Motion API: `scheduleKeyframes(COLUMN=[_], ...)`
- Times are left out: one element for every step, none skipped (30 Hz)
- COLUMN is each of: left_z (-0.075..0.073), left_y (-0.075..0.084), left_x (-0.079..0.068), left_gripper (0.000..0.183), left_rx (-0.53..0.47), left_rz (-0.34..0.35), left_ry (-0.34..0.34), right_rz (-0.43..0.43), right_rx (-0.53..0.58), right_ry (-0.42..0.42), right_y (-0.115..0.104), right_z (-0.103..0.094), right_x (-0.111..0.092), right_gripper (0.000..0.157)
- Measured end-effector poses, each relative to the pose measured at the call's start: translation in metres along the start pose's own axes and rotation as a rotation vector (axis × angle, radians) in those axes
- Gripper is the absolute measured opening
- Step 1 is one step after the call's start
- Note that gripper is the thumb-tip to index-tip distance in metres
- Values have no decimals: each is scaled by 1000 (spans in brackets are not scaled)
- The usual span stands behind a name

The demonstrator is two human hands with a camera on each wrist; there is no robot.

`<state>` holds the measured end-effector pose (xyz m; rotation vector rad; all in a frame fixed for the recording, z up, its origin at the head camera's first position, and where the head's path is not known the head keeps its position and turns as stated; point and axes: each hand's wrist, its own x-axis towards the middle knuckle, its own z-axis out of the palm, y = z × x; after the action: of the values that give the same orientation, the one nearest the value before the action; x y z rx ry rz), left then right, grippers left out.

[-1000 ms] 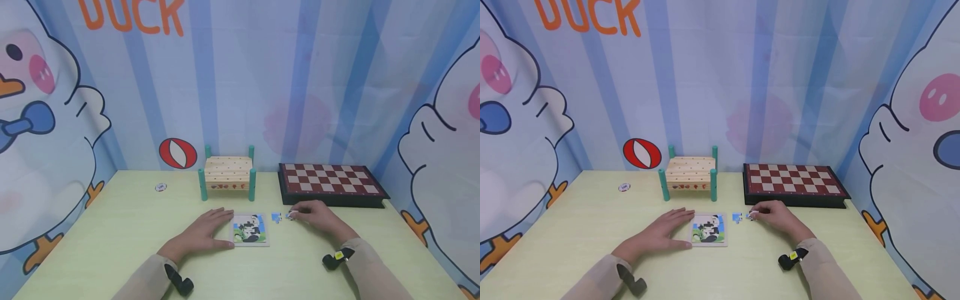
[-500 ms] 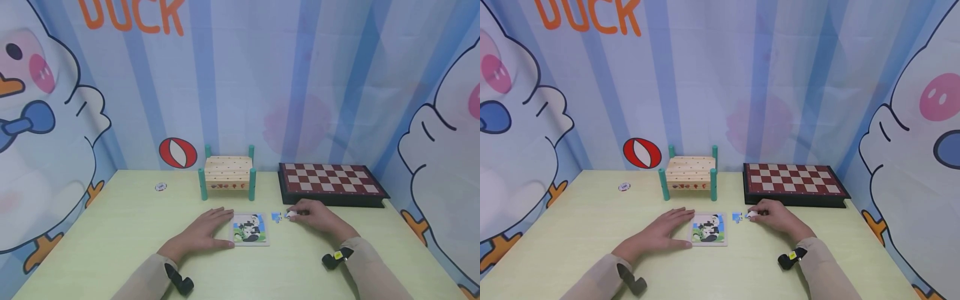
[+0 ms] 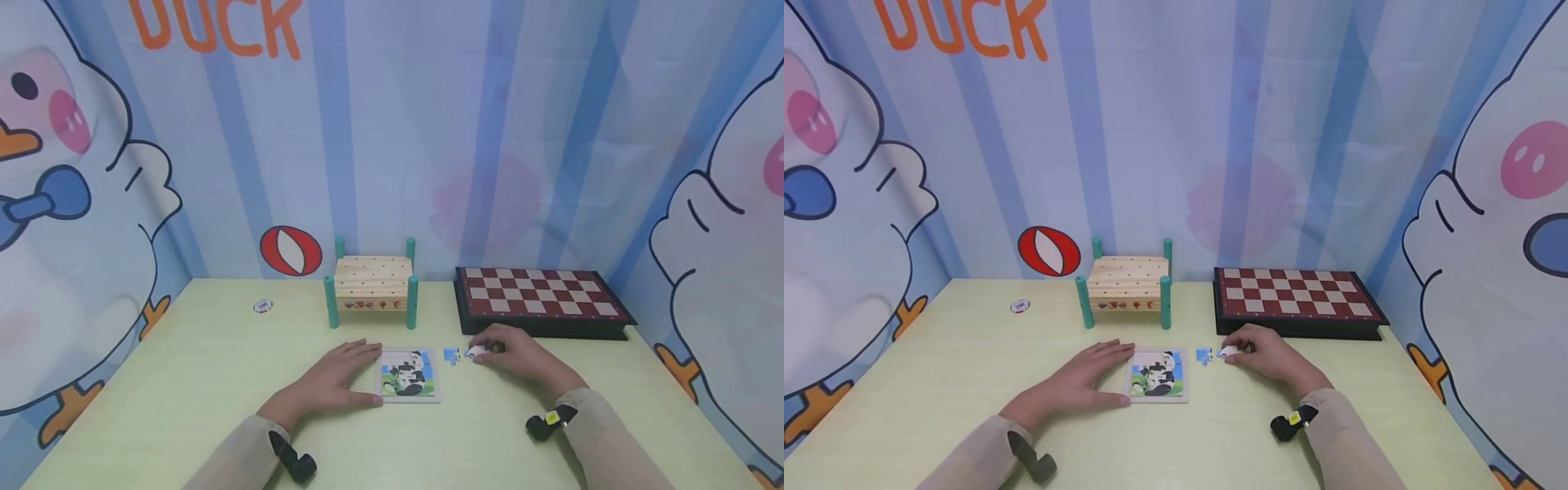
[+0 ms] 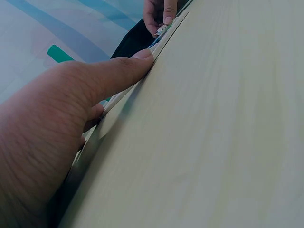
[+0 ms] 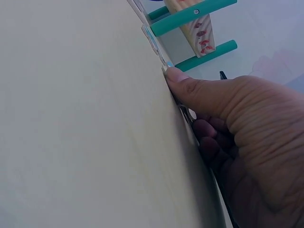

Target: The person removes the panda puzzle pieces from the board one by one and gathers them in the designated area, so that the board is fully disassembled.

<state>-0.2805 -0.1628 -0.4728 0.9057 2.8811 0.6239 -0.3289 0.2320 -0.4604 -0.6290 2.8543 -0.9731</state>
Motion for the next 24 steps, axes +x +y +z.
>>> scheduleKeyframes(left_z=[0, 0, 0, -1, -1, -1, -1, -2, -2, -2, -1, -1, -1, -1, -1, 0, 0, 0, 0, 0, 0, 0, 0, 0], left_y=[0, 0, 0, 1, 1, 1, 1, 1, 2, 2, 1, 1, 1, 1, 1, 1, 1, 0, 0, 0, 0, 0, 0, 0], left_x=[0, 0, -1, -1, -1, -1, -1, -1, -1, -1, -1, -2, -2, -2, -2, -2, -2, -3, -2, -2, -2, -2, -2, -2], left_gripper=[94, 94, 94, 94, 94, 94, 94, 93, 93, 93, 93, 93, 93, 93, 93, 94, 94, 94, 94, 94, 95, 95, 95, 95], left_rx=[-2, -2, -3, -5, -7, -8, -8, -8, -9, -8, -8, -8, -8, -7, -6, -5, -3, -2, -1, 1, 0, -2, -4, -7], left_rz=[1, 0, 0, 0, 1, 1, 2, 2, 3, 3, 3, 2, 1, 0, -1, -2, -3, -3, -2, -2, -1, -1, -2, -2], left_ry=[0, -1, -1, -1, -1, -1, -1, -1, 0, 0, 0, 0, -1, -1, -1, -1, -1, 0, 2, 3, 5, 5, 5, 4], right_rz=[1, 2, 3, 2, 1, 0, 0, -2, -3, -4, -3, -1, -1, -2, -1, 0, 0, -1, -1, -8, -16, -19, -21, -25], right_rx=[1, 0, -1, -1, -1, -1, 0, 0, -2, -2, 0, 4, 5, 4, 5, 6, 8, 10, 11, 10, 9, 11, 14, 13], right_ry=[3, 5, 5, 5, 5, 5, 5, 5, 5, 5, 5, 5, 4, 1, -1, -2, -4, -5, -5, -5, -5, -4, -5, -5], right_y=[0, 0, 0, 0, 1, 1, 1, 2, 2, 2, 3, 3, 3, 4, 4, 3, 3, 2, 2, 1, 1, 0, 0, 0], right_z=[0, 0, 1, 1, 1, 1, 1, 1, 1, 1, 2, 2, 2, 3, 3, 3, 2, 2, 1, 1, 0, 0, -1, -1], right_x=[0, 0, 0, 0, 0, 0, 0, 1, 1, 1, 1, 1, 1, 1, 1, 1, 0, 0, 0, 0, 0, -1, -1, -1], right_gripper=[27, 27, 26, 26, 26, 26, 26, 25, 25, 25, 25, 25, 25, 25, 25, 25, 25, 24, 24, 24, 24, 24, 24, 24])
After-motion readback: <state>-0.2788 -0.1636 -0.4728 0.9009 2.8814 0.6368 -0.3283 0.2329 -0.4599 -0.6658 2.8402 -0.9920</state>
